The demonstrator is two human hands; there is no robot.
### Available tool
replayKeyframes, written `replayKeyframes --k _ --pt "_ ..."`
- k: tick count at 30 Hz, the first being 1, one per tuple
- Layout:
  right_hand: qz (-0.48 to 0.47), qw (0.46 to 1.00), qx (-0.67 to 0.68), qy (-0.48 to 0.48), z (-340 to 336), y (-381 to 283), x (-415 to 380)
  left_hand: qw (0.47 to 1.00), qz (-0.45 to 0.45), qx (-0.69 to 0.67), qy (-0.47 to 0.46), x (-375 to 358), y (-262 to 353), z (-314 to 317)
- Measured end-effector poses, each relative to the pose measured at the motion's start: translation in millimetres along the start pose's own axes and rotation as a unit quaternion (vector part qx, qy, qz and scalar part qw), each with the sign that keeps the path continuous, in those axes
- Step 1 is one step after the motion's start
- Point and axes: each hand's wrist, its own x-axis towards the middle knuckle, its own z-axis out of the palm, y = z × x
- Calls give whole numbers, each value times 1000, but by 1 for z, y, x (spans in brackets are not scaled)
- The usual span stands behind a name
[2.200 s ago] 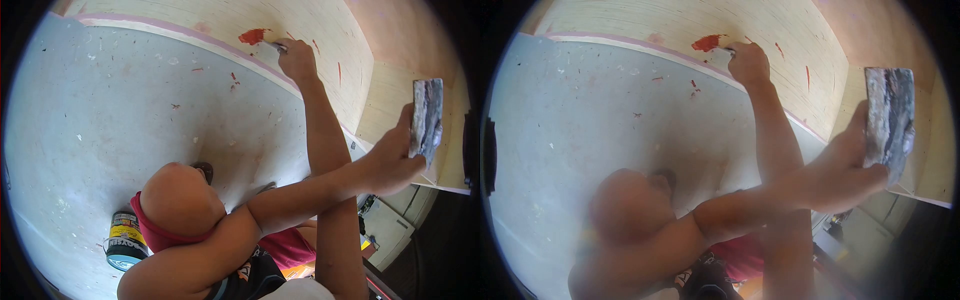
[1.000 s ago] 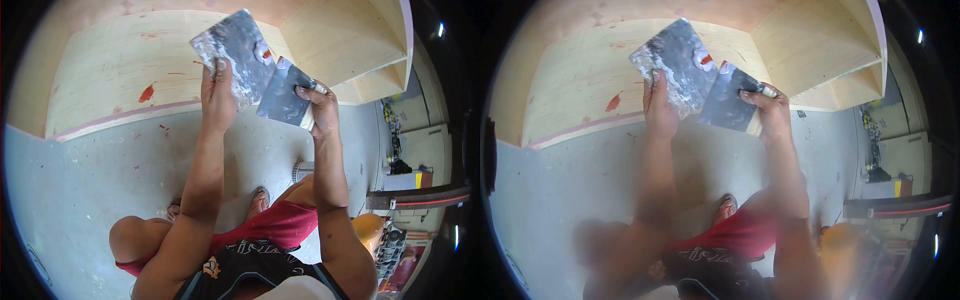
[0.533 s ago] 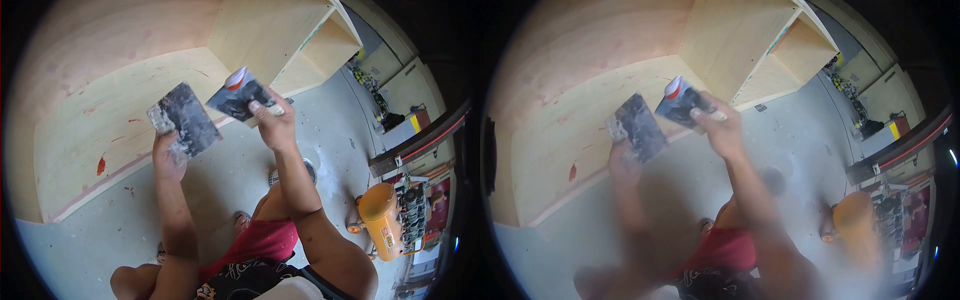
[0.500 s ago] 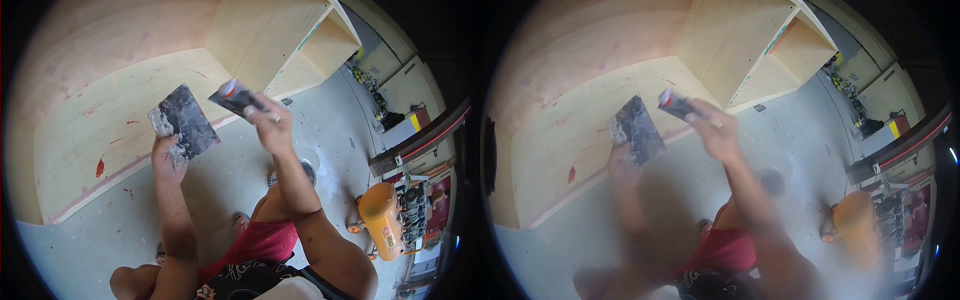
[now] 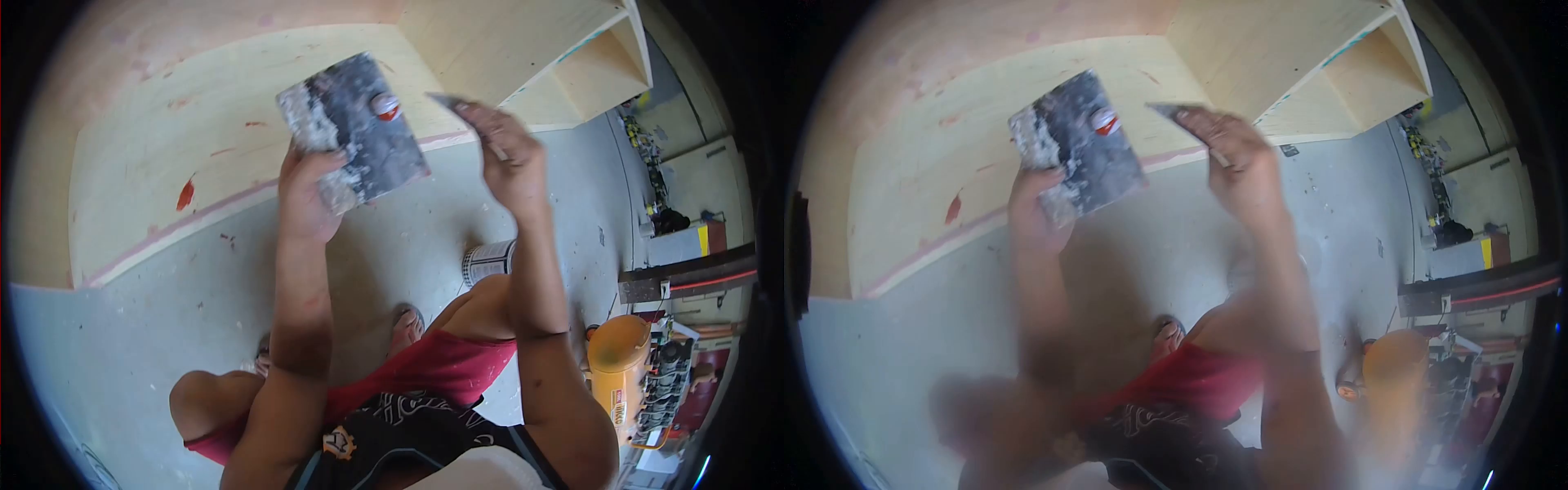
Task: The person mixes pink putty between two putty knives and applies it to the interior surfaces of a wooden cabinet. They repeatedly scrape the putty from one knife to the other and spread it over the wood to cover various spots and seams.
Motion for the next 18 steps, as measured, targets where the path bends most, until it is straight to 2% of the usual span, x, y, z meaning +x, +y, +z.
replayKeyframes --k 1,3,5,6,7,9,11,13,14,16,17,18 --pt "-62 997 -36 2 -9 -12 14 998 0 48 -44 1 4 -4" --pt "-89 991 -97 2 -12 -32 25 998 6 52 -31 -2 7 0" --pt "-220 945 -228 -80 -13 -56 32 998 10 62 -17 -4 9 2" --pt "-209 940 -235 -130 -14 -64 31 996 4 80 -43 -5 13 2" --pt "-212 938 -237 -137 -16 -66 33 996 5 74 -40 -4 13 0" --pt "-177 942 -269 -95 -20 -61 42 991 34 121 -48 0 8 -6" --pt "-215 934 -274 -86 -16 -65 47 990 53 125 -49 3 10 -10" --pt "-236 915 -287 -153 -14 -81 47 989 61 124 -47 1 15 -11" --pt "-196 915 -305 -178 -19 -82 49 990 63 122 -44 -2 20 -12" --pt "-219 927 -269 -144 -10 -77 49 994 -34 87 -63 -6 32 -11" --pt "-233 937 -237 -107 -6 -73 45 993 -36 86 -70 -6 30 -14" --pt "-230 936 -235 -130 0 -75 39 992 2 115 -53 -6 28 -15"
